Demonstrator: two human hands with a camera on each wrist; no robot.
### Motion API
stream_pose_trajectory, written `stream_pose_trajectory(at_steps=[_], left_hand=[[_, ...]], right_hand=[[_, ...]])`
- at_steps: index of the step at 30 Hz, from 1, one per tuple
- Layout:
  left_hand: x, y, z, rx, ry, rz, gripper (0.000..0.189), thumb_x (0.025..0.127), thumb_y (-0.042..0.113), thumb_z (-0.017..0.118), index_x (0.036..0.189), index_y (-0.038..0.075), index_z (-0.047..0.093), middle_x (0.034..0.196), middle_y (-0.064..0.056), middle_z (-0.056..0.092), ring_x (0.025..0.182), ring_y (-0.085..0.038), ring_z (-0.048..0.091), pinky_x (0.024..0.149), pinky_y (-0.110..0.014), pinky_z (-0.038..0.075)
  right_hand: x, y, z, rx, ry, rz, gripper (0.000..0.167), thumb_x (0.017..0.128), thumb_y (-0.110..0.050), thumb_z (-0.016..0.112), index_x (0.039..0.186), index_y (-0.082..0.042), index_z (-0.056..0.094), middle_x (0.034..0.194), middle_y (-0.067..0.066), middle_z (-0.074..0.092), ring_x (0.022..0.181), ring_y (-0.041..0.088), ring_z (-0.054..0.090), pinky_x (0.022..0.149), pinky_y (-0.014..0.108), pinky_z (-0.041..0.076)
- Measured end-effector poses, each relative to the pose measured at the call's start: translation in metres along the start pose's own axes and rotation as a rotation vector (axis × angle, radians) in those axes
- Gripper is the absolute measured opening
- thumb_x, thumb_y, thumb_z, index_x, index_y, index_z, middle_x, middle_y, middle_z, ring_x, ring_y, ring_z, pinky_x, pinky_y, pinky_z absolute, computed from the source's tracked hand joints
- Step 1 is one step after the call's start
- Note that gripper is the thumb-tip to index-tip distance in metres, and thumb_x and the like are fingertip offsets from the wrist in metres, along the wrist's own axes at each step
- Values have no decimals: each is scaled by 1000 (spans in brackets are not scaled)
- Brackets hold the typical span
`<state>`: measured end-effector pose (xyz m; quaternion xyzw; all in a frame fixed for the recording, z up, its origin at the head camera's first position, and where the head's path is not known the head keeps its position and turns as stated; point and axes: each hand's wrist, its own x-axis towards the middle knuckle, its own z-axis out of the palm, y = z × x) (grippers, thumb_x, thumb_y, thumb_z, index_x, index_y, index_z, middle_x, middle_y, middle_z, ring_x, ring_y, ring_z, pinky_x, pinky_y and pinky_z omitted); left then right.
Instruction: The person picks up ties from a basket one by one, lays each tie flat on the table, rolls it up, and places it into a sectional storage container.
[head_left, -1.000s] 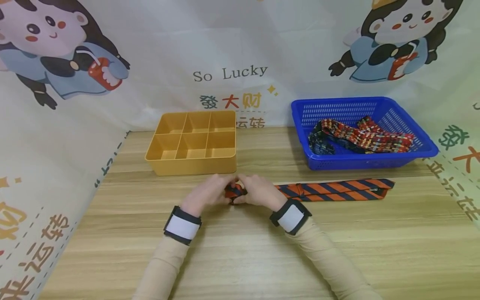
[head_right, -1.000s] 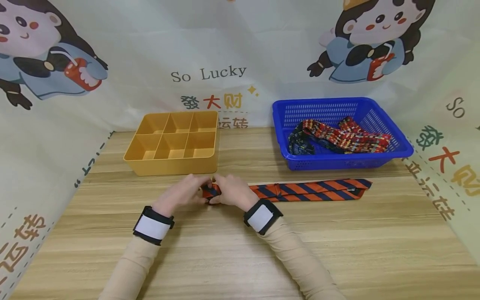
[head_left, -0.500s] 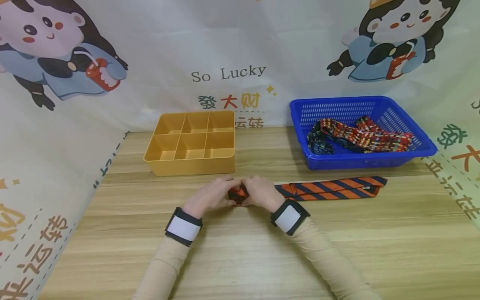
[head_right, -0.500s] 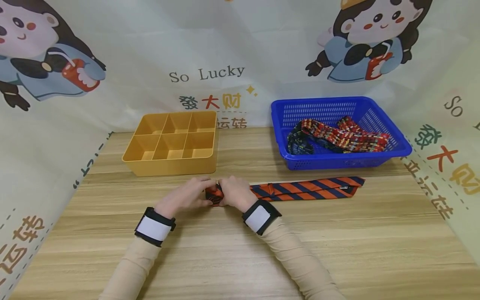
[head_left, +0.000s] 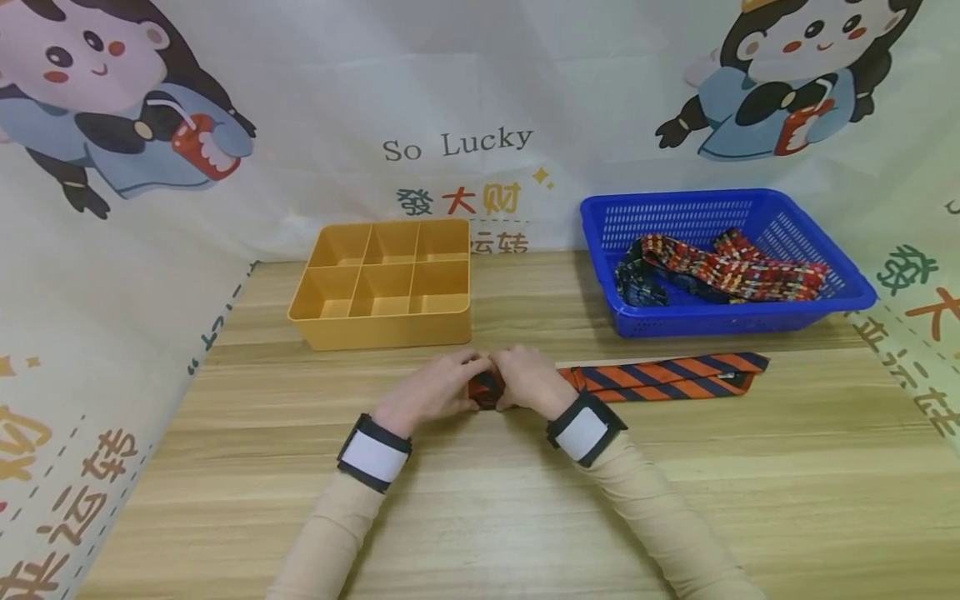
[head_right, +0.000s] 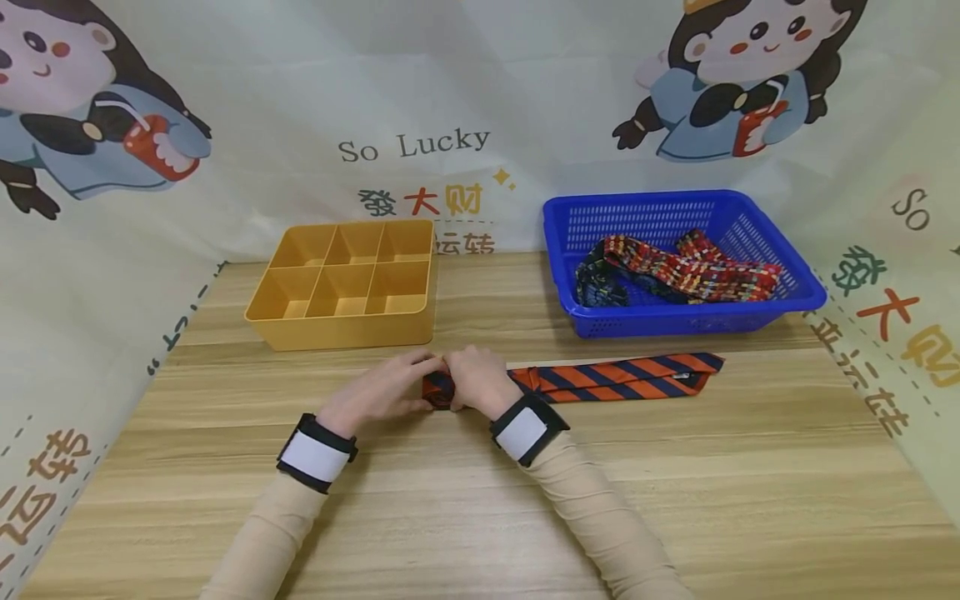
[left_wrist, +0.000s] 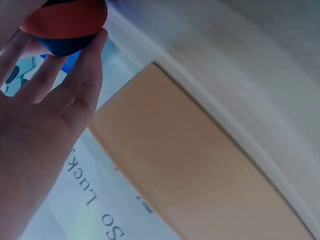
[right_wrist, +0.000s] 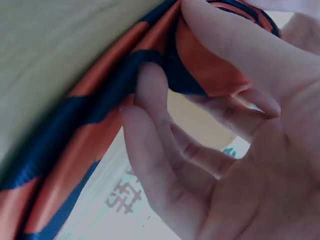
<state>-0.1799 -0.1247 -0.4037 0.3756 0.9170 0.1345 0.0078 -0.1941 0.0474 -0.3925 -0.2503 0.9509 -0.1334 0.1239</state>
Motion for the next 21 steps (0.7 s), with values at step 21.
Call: stream_pose_trajectory(at_steps=[21], left_hand=[[-3, 1, -15, -80, -117, -200, 41, 70, 11, 79, 110, 15, 69, 115, -12, 59, 97, -23, 59, 82, -35, 51]], right_hand=[[-44, 139, -26, 535, -249, 136, 34, 96, -27, 55, 77, -2, 67, 60, -3, 64, 51, 7, 59, 53, 23, 49]])
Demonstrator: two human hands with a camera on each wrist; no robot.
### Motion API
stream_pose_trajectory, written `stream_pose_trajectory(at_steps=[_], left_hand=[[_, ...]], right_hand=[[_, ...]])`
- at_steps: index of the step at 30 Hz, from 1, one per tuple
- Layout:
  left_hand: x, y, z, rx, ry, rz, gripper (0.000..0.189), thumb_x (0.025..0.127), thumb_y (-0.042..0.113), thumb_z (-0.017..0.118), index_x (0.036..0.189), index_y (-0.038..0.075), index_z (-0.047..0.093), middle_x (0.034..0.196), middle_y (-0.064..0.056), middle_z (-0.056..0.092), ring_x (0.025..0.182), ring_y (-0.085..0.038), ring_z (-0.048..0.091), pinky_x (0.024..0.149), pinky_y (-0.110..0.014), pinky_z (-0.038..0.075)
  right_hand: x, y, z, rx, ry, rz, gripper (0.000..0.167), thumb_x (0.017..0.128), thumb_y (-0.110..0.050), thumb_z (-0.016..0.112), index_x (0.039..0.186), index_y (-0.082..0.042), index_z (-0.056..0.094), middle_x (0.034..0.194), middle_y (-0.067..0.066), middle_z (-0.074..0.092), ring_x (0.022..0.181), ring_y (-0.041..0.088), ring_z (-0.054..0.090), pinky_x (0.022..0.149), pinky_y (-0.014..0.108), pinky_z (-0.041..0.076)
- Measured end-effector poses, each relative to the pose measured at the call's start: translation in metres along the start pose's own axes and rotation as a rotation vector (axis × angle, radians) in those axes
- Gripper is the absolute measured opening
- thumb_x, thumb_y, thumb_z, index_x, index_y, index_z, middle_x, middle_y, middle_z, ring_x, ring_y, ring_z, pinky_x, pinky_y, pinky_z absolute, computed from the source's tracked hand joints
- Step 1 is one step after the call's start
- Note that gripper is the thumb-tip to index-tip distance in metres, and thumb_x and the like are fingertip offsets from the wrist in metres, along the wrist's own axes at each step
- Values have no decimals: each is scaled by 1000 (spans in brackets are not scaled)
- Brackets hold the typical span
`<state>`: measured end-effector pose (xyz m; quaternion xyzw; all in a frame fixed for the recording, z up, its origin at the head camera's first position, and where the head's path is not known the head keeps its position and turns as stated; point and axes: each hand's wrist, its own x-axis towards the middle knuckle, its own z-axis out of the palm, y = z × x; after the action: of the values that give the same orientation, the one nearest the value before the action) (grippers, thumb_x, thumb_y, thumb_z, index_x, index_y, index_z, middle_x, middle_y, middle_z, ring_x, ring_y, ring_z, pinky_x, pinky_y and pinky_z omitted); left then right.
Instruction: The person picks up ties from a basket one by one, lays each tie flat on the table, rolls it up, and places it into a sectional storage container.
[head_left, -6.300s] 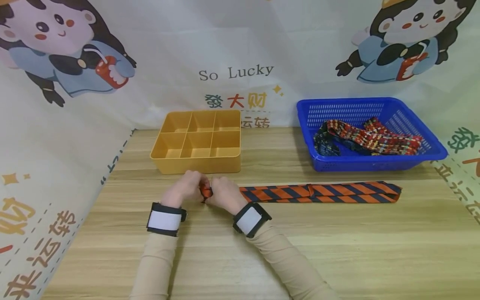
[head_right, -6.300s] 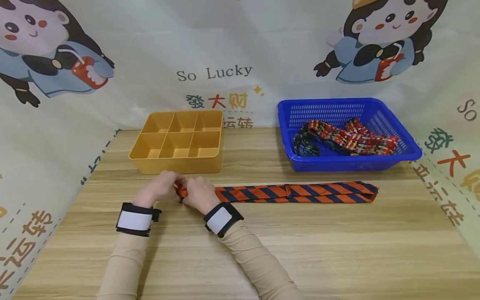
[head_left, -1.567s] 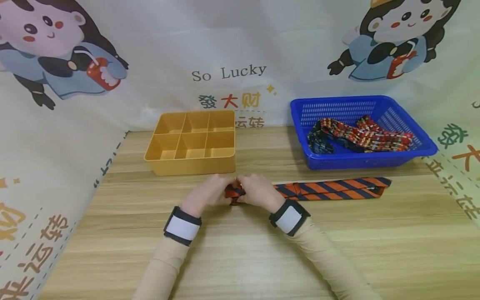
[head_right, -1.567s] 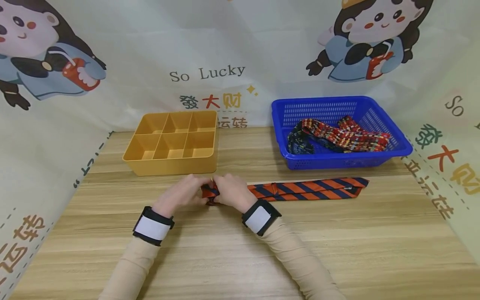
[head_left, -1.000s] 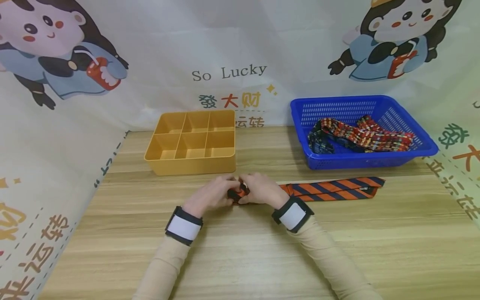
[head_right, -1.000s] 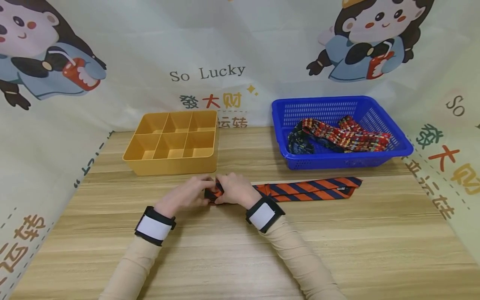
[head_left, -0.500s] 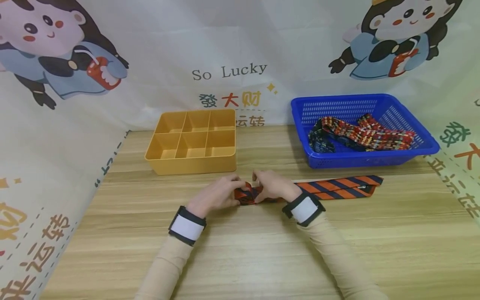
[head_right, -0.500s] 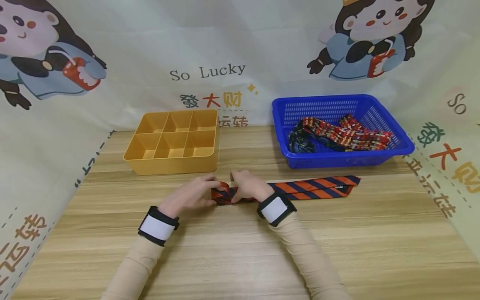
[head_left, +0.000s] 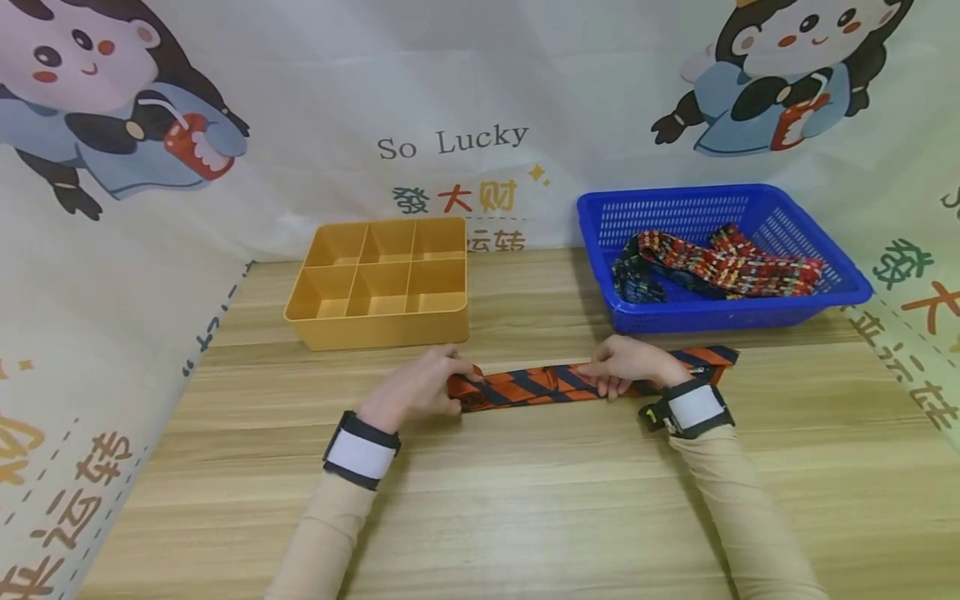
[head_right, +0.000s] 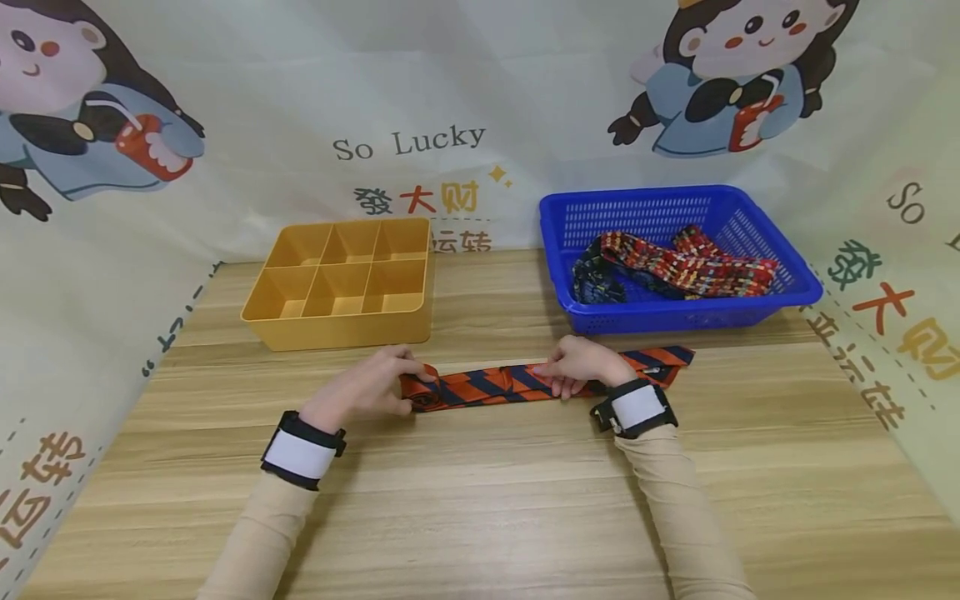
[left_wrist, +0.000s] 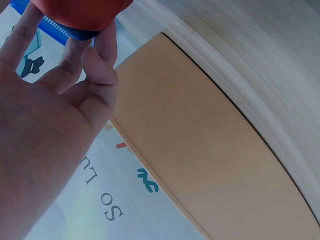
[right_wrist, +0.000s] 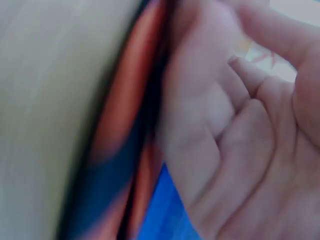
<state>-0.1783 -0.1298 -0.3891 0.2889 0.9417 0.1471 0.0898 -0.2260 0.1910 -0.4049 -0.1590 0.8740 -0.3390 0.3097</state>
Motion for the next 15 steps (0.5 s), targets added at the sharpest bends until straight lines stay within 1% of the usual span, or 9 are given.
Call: stream_pose_trajectory(at_steps=[2, 4, 7, 9, 10, 12, 14, 15], left_hand=[[-1, 0, -1, -6, -3, -13, 41, 69, 11, 79, 109, 15, 69, 106, -8, 58, 87, -19, 55, 74, -31, 49], [-1, -1, -1, -13, -3, -20, 40, 69, 12, 79, 108, 16, 69, 101, -6, 57, 82, -16, 52, 70, -28, 46], [-1, -1, -1, -10, 1, -12, 40, 69, 11, 78, 108, 16, 69, 100, -5, 57, 82, -16, 51, 70, -27, 46], [-1, -2, -1, -10, 4, -10, 41, 69, 10, 78, 109, 16, 69, 101, -6, 58, 82, -16, 52, 71, -28, 47], [-1, -2, -1, -8, 4, -11, 42, 69, 9, 78, 109, 15, 69, 101, -7, 58, 82, -16, 53, 72, -29, 48], [-2, -3, -1, -5, 2, -21, 42, 70, 8, 78, 110, 15, 69, 102, -8, 59, 83, -17, 54, 73, -30, 49], [-2, -3, -2, -6, -4, -29, 43, 70, 8, 78, 112, 14, 68, 103, -9, 60, 84, -17, 55, 74, -31, 50], [-3, -3, -2, -6, -5, -33, 43, 70, 8, 78, 112, 14, 68, 103, -9, 60, 84, -18, 55, 75, -32, 50]], right_hand=[[-8, 10, -11, -48, 35, 89, 39, 97, -31, 52, 74, -3, 66, 57, -4, 63, 48, 6, 56, 51, 22, 45], [-19, 19, -23, -132, 90, 197, 43, 97, -37, 50, 71, -5, 65, 54, -4, 62, 49, 6, 55, 54, 24, 43], [-38, 33, -38, -227, 180, 369, 46, 94, -45, 52, 69, -7, 60, 54, -3, 60, 57, 12, 56, 61, 29, 43], [-49, 44, -45, -258, 242, 461, 49, 91, -49, 53, 72, -5, 57, 60, 3, 59, 66, 20, 59, 68, 34, 45], [-54, 48, -48, -262, 277, 503, 52, 90, -50, 55, 79, 0, 58, 68, 11, 62, 74, 27, 61, 71, 39, 47], [-62, 56, -51, -265, 338, 573, 64, 87, -53, 57, 100, 10, 58, 91, 28, 61, 91, 41, 59, 79, 48, 49], [-67, 62, -54, -258, 373, 611, 78, 87, -53, 57, 121, 17, 48, 115, 40, 51, 107, 51, 52, 87, 55, 47], [-69, 65, -55, -249, 382, 621, 83, 88, -52, 56, 128, 20, 41, 125, 44, 42, 114, 54, 46, 91, 58, 44]])
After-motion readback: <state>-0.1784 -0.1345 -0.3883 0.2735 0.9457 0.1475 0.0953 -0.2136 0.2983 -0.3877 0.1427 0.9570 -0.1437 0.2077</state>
